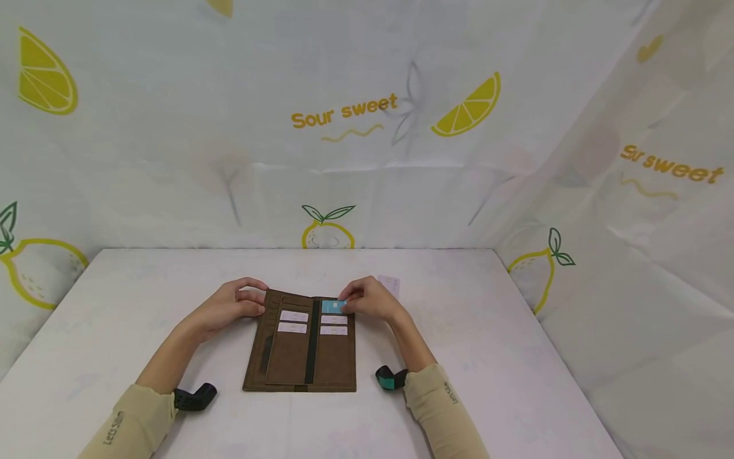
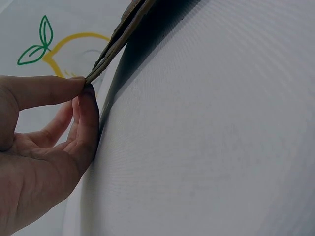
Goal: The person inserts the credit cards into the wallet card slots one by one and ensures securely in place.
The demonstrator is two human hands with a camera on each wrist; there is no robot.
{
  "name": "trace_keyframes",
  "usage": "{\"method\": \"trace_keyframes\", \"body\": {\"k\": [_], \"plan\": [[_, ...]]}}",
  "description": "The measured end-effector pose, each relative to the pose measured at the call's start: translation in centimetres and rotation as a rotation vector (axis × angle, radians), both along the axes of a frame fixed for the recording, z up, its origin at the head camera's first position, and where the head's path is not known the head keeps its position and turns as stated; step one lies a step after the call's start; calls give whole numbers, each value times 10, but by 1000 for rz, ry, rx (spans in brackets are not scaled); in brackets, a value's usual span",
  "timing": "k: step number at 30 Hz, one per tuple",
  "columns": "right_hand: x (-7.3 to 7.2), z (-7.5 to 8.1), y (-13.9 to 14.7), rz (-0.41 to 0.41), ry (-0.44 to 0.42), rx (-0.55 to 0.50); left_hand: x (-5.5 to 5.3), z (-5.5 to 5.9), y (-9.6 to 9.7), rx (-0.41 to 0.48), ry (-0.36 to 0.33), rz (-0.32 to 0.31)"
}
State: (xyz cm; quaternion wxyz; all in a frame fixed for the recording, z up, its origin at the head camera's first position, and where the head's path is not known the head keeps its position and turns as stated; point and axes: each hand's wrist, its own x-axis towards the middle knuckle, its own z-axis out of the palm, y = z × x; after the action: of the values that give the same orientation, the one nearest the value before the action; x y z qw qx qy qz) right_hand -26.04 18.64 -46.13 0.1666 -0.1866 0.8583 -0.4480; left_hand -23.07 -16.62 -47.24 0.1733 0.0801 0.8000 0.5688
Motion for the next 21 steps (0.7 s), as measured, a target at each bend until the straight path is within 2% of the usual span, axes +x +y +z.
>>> {"method": "trace_keyframes", "body": {"k": [21], "plan": [[-1, 3, 5, 24, 8, 29, -1, 0, 1, 22, -21, -8]]}}
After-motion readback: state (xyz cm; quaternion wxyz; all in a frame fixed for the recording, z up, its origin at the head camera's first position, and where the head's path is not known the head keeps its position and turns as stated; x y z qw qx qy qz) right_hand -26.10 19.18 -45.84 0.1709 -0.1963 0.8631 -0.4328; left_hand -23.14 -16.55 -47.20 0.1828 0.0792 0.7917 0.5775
